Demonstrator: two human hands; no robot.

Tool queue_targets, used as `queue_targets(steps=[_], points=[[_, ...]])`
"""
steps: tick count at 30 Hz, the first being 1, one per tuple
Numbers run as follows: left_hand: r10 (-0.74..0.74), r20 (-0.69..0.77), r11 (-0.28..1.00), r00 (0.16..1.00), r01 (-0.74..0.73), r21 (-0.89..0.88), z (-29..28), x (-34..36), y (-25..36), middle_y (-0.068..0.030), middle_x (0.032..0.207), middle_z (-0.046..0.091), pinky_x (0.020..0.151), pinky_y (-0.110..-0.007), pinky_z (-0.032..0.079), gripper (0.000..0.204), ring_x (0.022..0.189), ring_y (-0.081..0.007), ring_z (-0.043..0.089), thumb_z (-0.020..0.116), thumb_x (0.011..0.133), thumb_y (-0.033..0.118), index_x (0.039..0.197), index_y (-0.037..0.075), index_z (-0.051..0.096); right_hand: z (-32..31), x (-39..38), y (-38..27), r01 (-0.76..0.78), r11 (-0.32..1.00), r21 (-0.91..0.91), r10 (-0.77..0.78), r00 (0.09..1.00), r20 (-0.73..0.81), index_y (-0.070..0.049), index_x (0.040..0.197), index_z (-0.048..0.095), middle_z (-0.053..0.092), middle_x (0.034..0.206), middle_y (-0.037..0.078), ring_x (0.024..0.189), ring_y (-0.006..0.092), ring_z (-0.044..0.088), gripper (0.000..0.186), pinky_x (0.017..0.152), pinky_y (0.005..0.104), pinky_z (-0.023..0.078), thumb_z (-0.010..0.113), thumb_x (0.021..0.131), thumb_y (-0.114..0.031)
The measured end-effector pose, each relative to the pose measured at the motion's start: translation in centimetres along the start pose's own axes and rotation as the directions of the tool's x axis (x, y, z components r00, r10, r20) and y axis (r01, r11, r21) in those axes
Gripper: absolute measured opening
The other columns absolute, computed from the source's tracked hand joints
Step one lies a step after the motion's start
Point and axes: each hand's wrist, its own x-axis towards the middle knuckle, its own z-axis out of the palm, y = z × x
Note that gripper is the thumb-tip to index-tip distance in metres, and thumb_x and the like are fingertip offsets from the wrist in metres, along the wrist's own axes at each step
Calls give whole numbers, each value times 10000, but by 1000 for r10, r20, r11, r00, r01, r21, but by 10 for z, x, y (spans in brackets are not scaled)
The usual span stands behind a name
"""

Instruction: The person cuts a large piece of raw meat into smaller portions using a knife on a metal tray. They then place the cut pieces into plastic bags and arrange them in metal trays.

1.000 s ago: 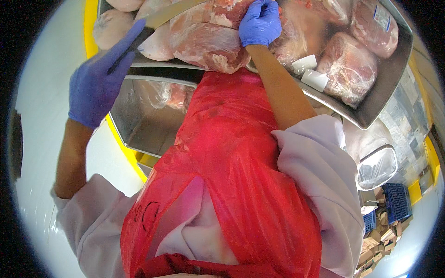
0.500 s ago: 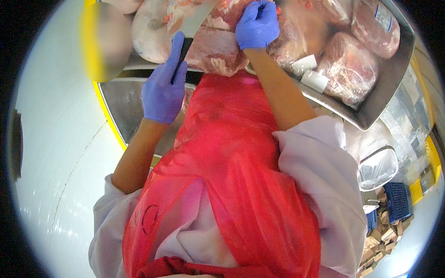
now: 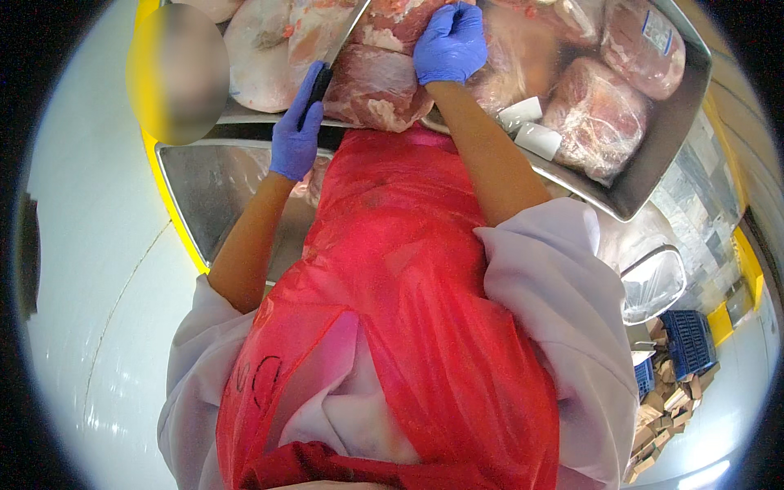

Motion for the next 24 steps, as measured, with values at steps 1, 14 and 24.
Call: queue_targets(steps=[1, 14, 24], points=[[-5, -2, 998, 1000, 5, -55, 3, -3, 0, -53, 1400, 539, 896, -282, 474, 482, 1102, -136, 597, 485, 990, 85, 1467, 73, 412, 0, 1, 0, -13, 1000, 2, 13, 1000, 2, -2, 913, 640, 678, 809, 114, 731, 218, 623, 262, 705, 342, 497, 594, 933, -259], [-227, 11, 950, 974, 224, -219, -64, -21, 22, -24, 1438, 477, 757, -152, 401, 499, 921, -19, 484, 463, 984, 51, 1471, -9, 370, -37, 68, -60, 426, 893, -148, -209, 682, 701, -120, 1045, 734, 635, 999, 139, 897, 293, 632, 277, 815, 362, 511, 646, 856, -302], [-223, 19, 942, 975, 221, -252, -57, -8, 19, -13, 1355, 527, 823, -206, 379, 481, 961, -61, 449, 484, 990, 73, 1463, 30, 406, 0, 35, -66, 409, 740, -535, -62, 832, 551, -157, 977, 736, 631, 1059, 188, 1033, 404, 568, 343, 900, 501, 476, 597, 819, -428]])
